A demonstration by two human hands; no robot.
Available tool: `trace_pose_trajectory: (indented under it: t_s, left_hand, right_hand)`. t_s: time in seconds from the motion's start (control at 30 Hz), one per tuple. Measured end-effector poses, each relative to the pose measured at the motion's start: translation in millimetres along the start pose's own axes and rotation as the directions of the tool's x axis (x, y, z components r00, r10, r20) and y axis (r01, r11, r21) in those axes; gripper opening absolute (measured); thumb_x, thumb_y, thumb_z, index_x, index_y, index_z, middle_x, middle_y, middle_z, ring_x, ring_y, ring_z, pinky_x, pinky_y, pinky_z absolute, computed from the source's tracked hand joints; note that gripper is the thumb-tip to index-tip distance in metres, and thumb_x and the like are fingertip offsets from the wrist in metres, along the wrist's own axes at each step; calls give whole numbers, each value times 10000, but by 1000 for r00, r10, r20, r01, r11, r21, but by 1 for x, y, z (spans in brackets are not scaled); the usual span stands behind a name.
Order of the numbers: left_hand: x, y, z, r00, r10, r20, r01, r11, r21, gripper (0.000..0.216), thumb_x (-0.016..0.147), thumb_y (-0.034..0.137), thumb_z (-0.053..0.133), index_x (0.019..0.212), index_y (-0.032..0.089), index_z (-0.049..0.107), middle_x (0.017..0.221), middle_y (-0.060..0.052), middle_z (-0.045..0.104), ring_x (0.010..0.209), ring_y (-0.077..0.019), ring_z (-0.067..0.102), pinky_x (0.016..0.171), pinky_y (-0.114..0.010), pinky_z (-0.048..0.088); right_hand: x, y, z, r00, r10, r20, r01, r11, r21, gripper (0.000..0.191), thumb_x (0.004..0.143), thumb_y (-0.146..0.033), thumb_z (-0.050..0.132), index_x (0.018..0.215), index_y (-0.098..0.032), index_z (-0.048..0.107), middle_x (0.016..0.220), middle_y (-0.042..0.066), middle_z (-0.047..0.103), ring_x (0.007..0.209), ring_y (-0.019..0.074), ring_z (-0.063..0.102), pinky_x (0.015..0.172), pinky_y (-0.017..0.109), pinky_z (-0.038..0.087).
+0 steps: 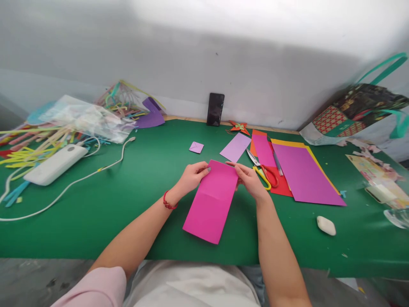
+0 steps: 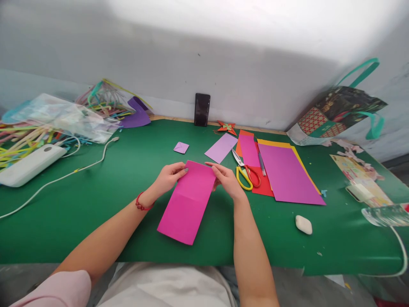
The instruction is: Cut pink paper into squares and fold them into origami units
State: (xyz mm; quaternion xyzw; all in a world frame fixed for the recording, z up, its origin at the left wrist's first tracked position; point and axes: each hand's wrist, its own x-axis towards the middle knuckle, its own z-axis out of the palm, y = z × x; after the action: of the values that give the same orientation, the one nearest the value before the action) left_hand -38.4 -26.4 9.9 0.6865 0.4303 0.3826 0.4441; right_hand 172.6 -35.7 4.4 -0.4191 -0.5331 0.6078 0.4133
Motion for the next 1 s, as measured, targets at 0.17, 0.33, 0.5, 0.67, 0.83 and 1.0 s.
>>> trace_pose_trajectory:
  t_s: [0.17,0.33,0.5,0.67,0.83,1.0]
  left_hand:
    - [2,-3,-1,999,-21,-27,18,995,-97,212,768,336,473,637,168,466,578,43,377,523,-85,326,483,-214,262]
    - [3,-6,-1,1000,-26,-5,26,990,-138,200,762,335,487,662,163,490,596,37,406,533,-86,351,491,-212,281]
    - [2,-3,-1,999,-29,-32,25,992,-120,200,767,326,481,647,165,484,575,41,395,520,-85,339,483,-212,271]
    - [2,0,-2,998,-36,-55,29,993,-116,196,762,327,485,660,161,503,598,33,421,536,-89,363,493,-213,289]
    - [3,0,-2,997,-38,-66,27,988,-153,186,752,324,494,663,161,505,606,33,435,544,-90,373,502,-210,303]
    - [3,-1,-2,997,-30,-77,19,990,-143,190,756,329,494,675,158,519,614,27,451,555,-94,380,514,-213,308]
  right_hand:
    - [-2,-1,2,996,35,83,-37,999,30,371,767,-529,515,684,-169,553,554,1,607,472,139,588,424,247,476]
    - [-1,-2,6,1000,-7,20,9,997,-70,361,746,-523,544,624,-184,514,446,-21,574,374,134,553,381,246,464]
    - [1,-1,9,998,-23,-64,14,990,-139,375,705,-568,557,622,-206,503,397,-42,535,329,146,524,341,263,447]
    - [-2,-3,10,1000,4,-23,-6,998,-65,372,711,-564,561,635,-203,507,500,-24,580,433,149,569,426,281,493]
    - [-3,-1,9,989,73,126,-67,996,-50,415,744,-573,512,616,-179,498,544,2,609,453,151,588,464,298,506]
    - [1,5,11,999,41,11,-40,995,-95,394,710,-574,553,609,-198,487,447,-29,562,370,154,552,383,287,473]
